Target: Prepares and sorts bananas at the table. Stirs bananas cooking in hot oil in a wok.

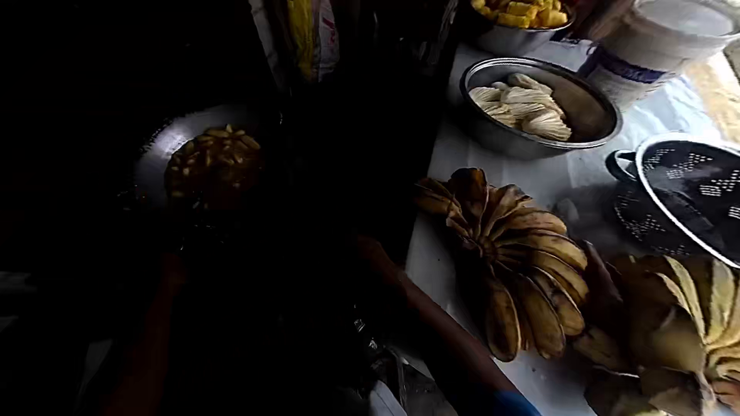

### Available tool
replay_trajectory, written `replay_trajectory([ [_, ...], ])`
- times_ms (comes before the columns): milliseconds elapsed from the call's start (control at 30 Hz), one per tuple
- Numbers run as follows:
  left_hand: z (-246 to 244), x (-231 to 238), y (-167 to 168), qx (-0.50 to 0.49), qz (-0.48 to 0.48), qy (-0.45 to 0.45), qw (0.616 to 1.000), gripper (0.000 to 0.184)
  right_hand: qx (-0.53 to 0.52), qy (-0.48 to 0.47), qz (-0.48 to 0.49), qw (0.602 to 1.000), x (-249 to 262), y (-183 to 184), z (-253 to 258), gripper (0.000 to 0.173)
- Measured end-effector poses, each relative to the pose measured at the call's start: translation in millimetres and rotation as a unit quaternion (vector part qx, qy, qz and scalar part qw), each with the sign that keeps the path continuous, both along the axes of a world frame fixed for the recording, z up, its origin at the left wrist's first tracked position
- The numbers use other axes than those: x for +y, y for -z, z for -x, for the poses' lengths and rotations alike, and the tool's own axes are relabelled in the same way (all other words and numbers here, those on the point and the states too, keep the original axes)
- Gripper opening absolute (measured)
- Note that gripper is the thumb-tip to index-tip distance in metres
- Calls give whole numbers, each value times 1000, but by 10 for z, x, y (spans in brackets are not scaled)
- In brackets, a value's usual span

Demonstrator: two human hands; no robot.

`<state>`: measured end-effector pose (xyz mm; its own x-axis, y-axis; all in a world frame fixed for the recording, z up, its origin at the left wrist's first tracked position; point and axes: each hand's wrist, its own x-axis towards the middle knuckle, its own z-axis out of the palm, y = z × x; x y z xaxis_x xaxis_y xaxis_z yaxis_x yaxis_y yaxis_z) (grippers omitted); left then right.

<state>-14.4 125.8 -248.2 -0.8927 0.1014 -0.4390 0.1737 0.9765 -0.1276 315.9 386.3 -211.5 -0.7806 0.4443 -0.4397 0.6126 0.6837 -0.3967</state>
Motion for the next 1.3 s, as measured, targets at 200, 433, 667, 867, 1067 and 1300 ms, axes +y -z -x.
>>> replay_trajectory([
  [200, 184, 73, 166, 46, -114, 80, 989, 36, -86, -75, 107, 988, 109, 440, -21, 43],
  [433, 118, -244, -132, 38, -219, 27, 975, 30, -59, -87, 100, 989, 139, 435, 52, 49],
  [667, -351, -759, -1152, 106, -156, 44, 981, 37, -65, -122, 100, 985, 121, 442, 144, 50],
  [867, -635, -1137, -1734, 120, -57, 77, 988, 37, -50, -126, 102, 985, 84, 450, 193, 50],
  [1067, -725, -1032, -1811, 107, 4, 117, 987, 38, -47, -125, 105, 985, 78, 425, 219, 50],
  [1300, -619, -28, -942, 71, 16, 119, 990, 36, -58, -123, 105, 985, 69, 417, 230, 52],
])
